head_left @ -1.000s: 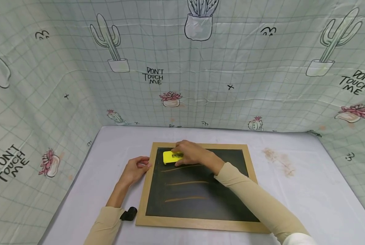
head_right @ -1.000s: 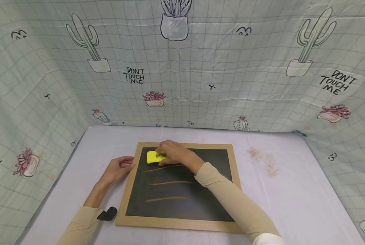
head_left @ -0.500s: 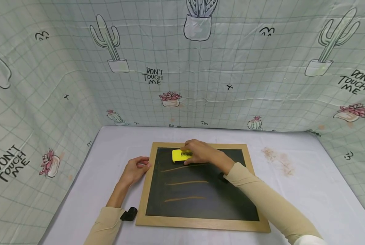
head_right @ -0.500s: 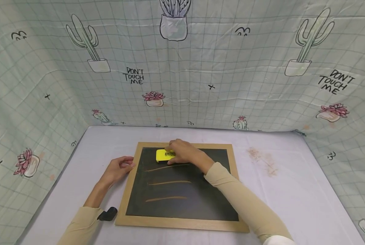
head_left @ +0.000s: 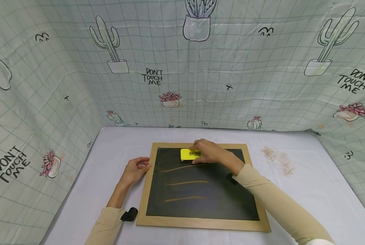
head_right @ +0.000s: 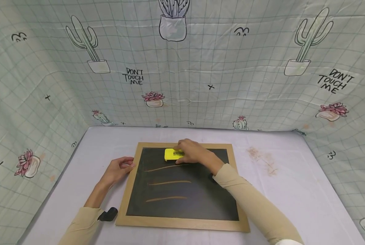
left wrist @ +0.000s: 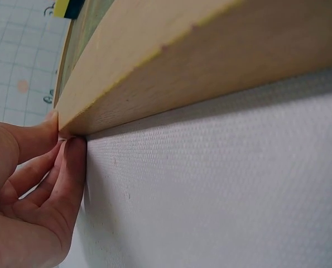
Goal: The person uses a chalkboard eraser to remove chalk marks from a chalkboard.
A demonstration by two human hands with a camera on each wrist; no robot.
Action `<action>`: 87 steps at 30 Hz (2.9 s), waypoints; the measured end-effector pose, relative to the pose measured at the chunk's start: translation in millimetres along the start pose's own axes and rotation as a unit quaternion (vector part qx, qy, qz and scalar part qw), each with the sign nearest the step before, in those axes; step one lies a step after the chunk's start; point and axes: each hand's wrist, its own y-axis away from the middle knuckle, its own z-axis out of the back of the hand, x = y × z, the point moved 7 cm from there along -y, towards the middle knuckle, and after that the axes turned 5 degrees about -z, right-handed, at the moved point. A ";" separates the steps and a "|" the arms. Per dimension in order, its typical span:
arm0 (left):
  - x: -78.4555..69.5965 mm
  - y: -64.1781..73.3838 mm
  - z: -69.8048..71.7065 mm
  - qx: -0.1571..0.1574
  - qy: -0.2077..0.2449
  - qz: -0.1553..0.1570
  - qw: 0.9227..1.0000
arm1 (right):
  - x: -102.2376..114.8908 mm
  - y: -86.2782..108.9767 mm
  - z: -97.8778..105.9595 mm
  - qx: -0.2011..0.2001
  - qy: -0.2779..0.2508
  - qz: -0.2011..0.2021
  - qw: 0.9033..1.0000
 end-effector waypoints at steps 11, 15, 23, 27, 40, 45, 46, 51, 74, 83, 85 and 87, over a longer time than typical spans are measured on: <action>1.9 -0.1 0.1 -0.001 -0.002 0.005 1.000 | -12.0 16.6 5.8 -0.014 -0.005 -0.010 1.000; 2.2 0.8 0.0 -0.002 -0.001 0.007 1.000 | -16.3 24.2 8.5 -0.021 -0.004 -0.009 1.000; 2.3 0.5 0.1 -0.001 0.002 0.005 1.000 | -26.1 34.7 12.2 -0.018 -0.009 -0.027 0.999; 2.1 0.5 -0.3 -0.001 0.002 0.003 1.000 | -30.1 39.9 12.8 -0.018 -0.008 -0.033 0.999; 1.1 1.4 0.3 -0.003 0.000 -0.005 1.000 | -40.2 55.6 15.4 -0.029 -0.006 -0.037 0.999; 2.5 1.2 0.7 -0.001 0.000 0.000 1.000 | -45.4 60.8 15.8 -0.040 -0.017 -0.036 0.998; 2.3 1.3 0.9 -0.002 0.001 0.000 1.000 | -46.7 61.5 15.9 -0.040 -0.022 -0.035 0.998; 0.5 1.9 1.4 -0.005 0.005 -0.010 1.000 | -52.5 67.2 17.1 -0.032 -0.055 -0.041 0.997; -2.1 4.6 0.7 0.002 -0.004 -0.003 1.000 | -47.6 99.8 19.9 -0.019 -0.047 -0.055 0.997; -1.4 4.4 0.1 0.005 -0.010 0.005 1.000 | -43.5 104.3 13.5 -0.024 -0.031 -0.060 0.997; -0.7 4.0 0.1 0.005 -0.009 0.007 1.000 | -41.2 105.0 13.3 -0.030 -0.020 -0.060 0.998; 0.1 3.4 0.2 0.005 -0.008 0.010 1.000 | -39.3 105.5 13.1 -0.036 -0.010 -0.061 0.997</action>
